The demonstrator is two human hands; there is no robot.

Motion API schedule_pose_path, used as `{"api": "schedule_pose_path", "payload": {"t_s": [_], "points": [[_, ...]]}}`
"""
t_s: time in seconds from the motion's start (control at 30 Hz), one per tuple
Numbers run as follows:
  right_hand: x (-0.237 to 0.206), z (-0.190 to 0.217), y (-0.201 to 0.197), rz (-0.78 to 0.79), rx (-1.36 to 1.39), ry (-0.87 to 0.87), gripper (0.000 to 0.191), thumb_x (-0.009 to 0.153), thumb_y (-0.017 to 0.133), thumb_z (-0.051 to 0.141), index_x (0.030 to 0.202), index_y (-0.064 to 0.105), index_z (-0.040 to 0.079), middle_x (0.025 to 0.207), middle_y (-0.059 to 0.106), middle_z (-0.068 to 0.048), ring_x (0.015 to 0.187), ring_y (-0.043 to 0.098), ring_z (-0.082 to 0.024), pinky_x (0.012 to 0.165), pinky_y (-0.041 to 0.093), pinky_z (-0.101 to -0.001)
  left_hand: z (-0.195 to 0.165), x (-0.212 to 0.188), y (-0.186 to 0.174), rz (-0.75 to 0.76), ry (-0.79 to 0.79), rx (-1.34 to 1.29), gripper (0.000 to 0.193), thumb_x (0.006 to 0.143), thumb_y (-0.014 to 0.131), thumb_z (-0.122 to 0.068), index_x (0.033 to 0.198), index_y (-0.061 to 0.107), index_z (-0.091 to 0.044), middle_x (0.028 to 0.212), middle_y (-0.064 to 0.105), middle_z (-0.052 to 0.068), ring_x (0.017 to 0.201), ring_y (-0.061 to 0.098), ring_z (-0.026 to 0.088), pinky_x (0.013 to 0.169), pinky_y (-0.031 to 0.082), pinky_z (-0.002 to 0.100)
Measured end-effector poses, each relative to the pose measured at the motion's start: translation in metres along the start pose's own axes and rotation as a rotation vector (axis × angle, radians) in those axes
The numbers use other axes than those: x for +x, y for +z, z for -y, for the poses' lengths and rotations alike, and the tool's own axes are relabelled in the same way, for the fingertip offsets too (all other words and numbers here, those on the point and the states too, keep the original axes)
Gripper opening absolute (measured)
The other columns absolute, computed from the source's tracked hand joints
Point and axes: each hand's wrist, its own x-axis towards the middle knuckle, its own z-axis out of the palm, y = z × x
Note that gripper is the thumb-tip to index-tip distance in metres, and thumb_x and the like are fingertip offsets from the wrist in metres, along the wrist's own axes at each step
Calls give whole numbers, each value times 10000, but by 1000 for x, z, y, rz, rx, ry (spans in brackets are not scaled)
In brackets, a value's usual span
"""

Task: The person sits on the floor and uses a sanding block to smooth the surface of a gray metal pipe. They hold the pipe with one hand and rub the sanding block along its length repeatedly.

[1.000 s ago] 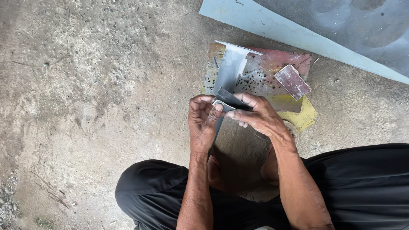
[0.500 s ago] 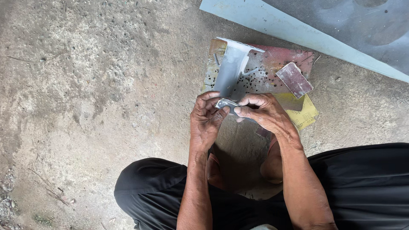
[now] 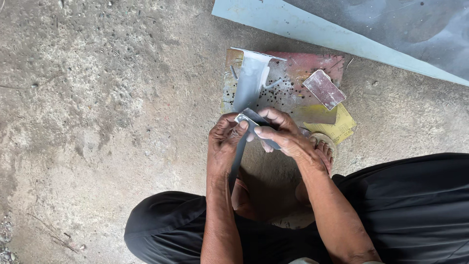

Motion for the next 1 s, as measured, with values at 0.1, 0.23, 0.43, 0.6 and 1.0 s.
{"api": "schedule_pose_path", "payload": {"t_s": [0.1, 0.23, 0.43, 0.6, 1.0], "points": [[3, -14, 5, -252, -16, -76, 367, 989, 684, 156, 1350, 666, 91, 950, 766, -93, 585, 583, -65, 502, 490, -239, 13, 7, -1, -220, 200, 232, 438, 934, 747, -384, 1210, 686, -50, 1144, 751, 120, 1084, 715, 185, 946, 573, 351], [13, -25, 11, -638, -248, -241, 363, 1016, 704, 121, 1378, 677, 104, 925, 747, -43, 599, 563, -64, 502, 470, -235, 39, 17, -2, -427, 147, 351, 694, 897, 678, -581, 1275, 618, -1, 1099, 705, 189, 986, 723, 277, 749, 611, 402], [37, -41, 28, -825, -862, -567, 461, 992, 755, 61, 1415, 641, 204, 917, 690, -27, 740, 642, -93, 621, 566, -261, 74, 22, 0, -362, 150, 703, 749, 968, 560, -614, 1342, 542, 35, 960, 744, 210, 779, 770, 276, 646, 615, 413], [45, -50, 37, -871, -983, -521, 519, 932, 763, 40, 1406, 621, 194, 930, 654, -63, 778, 681, -159, 669, 591, -300, 78, 23, -1, -350, 223, 773, 736, 966, 607, -585, 1334, 527, 47, 886, 755, 205, 729, 766, 281, 618, 597, 396], [49, -60, 45, -916, -633, -455, 396, 982, 683, 49, 1372, 618, 72, 1165, 613, -119, 922, 707, -157, 766, 631, -286, 70, 20, 4, -369, 212, 727, 675, 950, 647, -558, 1294, 564, 17, 788, 751, 171, 675, 767, 247, 586, 590, 377]]}}
